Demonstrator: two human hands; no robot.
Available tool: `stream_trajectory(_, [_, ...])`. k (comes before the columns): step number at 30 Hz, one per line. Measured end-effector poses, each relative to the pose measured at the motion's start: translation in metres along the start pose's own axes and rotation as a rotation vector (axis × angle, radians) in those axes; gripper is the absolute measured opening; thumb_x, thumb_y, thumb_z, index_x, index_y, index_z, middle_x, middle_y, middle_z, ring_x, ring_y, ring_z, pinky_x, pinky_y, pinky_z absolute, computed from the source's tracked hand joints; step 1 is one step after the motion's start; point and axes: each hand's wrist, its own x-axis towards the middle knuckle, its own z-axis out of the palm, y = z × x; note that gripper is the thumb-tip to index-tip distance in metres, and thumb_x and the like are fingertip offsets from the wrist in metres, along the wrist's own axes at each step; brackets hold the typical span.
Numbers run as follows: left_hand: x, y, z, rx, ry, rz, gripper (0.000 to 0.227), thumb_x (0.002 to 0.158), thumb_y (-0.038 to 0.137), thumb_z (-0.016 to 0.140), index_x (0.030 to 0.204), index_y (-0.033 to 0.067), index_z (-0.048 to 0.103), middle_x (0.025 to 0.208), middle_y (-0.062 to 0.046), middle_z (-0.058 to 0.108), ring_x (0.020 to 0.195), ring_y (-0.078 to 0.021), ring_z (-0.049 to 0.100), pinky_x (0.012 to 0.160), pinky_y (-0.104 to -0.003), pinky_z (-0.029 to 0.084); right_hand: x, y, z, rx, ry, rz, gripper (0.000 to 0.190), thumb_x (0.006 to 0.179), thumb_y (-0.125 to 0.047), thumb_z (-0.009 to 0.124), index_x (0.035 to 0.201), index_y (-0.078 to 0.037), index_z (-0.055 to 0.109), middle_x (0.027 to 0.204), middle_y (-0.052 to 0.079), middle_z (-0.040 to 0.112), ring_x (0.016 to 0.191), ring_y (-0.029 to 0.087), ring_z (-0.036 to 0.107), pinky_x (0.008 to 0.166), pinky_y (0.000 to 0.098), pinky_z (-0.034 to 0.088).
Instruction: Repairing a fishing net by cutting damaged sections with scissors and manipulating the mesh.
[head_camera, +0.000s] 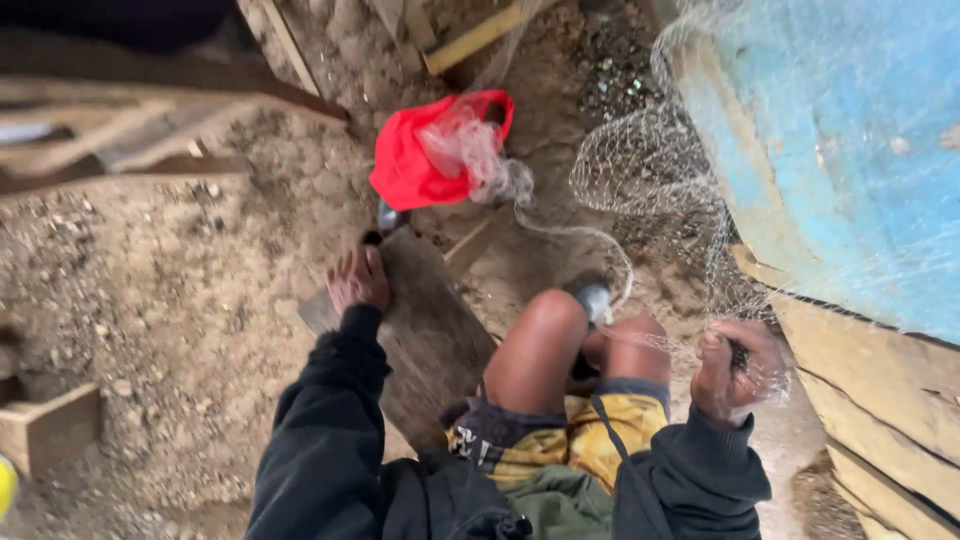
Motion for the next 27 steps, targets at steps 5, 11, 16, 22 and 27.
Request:
stream_trajectory(5, [0.0, 0.002, -0.015, -0.004, -0.066, -0.006, 0.03, 0.12, 0.046, 0.056, 0.111, 0.026, 0.077, 0.094, -0.006, 0.073, 0.099, -0.0387, 0.081, 0.095, -0.06, 0.063, -0.013, -0.005, 0.033, -0.06, 0.122, 0.033, 0.019, 0.111, -0.005, 0.086, 0.107, 0.01, 0.074, 0.096, 0.02, 0.071, 0.063, 0.018, 0.068, 0.065, 0.0303, 0.058])
stream_trajectory(11, [0.008, 0.01, -0.035, -0.051, -0.191, -0.045, 0.035, 0.125, 0.046, 0.047, 0.123, 0.0239, 0.074, 0.102, -0.01, 0.071, 0.107, -0.0392, 0.078, 0.104, -0.057, 0.06, -0.047, -0.032, 0.057, -0.103, 0.143, 0.138, 0.013, 0.111, -0.004, 0.085, 0.112, 0.006, 0.076, 0.102, 0.018, 0.07, 0.077, 0.02, 0.071, 0.076, 0.0285, 0.056])
stream_trajectory(16, [0.019, 0.013, -0.036, -0.038, -0.226, -0.014, 0.038, 0.127, 0.048, 0.042, 0.123, 0.0265, 0.073, 0.104, -0.009, 0.071, 0.109, -0.0384, 0.078, 0.105, -0.056, 0.059, -0.066, -0.074, 0.086, 0.042, 0.376, 0.123, 0.011, 0.107, 0.0, 0.083, 0.106, 0.01, 0.078, 0.093, 0.017, 0.067, 0.068, 0.014, 0.063, 0.068, 0.0286, 0.053])
stream_trajectory(22, [0.021, 0.018, -0.035, -0.08, -0.263, -0.132, 0.043, 0.129, 0.048, 0.04, 0.123, 0.0214, 0.073, 0.115, -0.015, 0.08, 0.121, -0.0435, 0.079, 0.115, -0.063, 0.055, -0.09, -0.085, 0.048, -0.098, 0.254, 0.158, 0.014, 0.111, -0.007, 0.086, 0.113, 0.006, 0.079, 0.088, 0.016, 0.068, 0.074, 0.021, 0.07, 0.071, 0.0355, 0.056])
stream_trajectory(27, [0.03, 0.024, -0.032, -0.12, -0.361, -0.153, 0.05, 0.128, 0.053, 0.037, 0.121, 0.0186, 0.073, 0.123, -0.017, 0.08, 0.13, -0.0458, 0.076, 0.117, -0.064, 0.054, -0.079, -0.101, 0.041, -0.136, 0.266, 0.122, 0.021, 0.118, -0.016, 0.083, 0.112, 0.003, 0.076, 0.07, 0.008, 0.065, 0.062, 0.012, 0.062, 0.067, 0.0286, 0.052])
